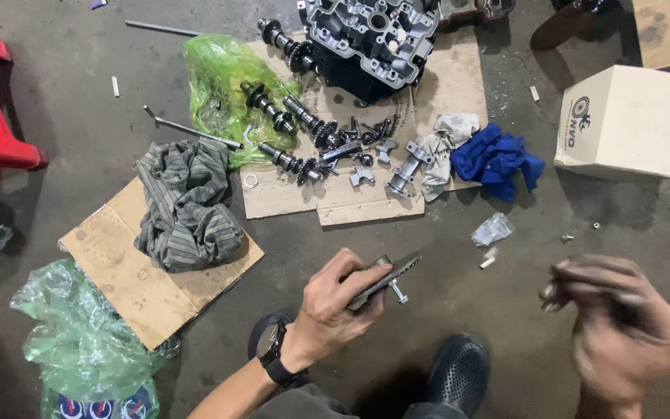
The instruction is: The person sits on the floor and assembles a circular mechanical component by inserting a bolt and tightening it with a wrench. The person repeatedly adjusts and tightens the bolt while holding the part, then places the wrench and part on the floor.
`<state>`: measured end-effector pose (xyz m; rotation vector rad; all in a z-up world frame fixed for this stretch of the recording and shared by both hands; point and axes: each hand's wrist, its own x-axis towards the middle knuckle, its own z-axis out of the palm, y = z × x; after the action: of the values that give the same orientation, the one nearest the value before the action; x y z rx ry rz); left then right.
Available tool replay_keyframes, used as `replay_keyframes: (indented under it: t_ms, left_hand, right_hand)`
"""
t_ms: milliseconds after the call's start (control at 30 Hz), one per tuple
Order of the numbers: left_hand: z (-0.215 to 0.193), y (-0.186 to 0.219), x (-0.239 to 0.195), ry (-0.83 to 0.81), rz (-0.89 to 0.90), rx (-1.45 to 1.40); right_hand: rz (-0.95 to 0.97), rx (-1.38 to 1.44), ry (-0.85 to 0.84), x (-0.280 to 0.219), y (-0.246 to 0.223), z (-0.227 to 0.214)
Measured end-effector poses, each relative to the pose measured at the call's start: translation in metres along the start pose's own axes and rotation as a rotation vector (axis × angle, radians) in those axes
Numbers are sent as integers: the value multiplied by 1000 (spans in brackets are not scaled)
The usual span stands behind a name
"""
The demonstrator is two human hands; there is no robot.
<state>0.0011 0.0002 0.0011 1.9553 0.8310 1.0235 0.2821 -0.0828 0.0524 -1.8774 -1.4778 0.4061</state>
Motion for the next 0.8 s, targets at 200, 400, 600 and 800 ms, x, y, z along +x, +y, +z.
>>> replay_keyframes:
  t_ms: [200, 400, 600, 800]
  left_hand:
    - [2, 4, 6, -51, -54, 17]
    - [-2, 8, 9, -143, -14, 90]
    - [0, 5, 9, -197, -50, 92]
    - [6, -3, -6, -223, -81, 61]
  right_hand:
    - [165, 936, 108, 0, -5, 15]
    - [58, 921, -71, 10, -23, 34]
    - [-97, 625, -163, 19, -52, 29]
    - [-136, 407, -228, 21, -32, 39]
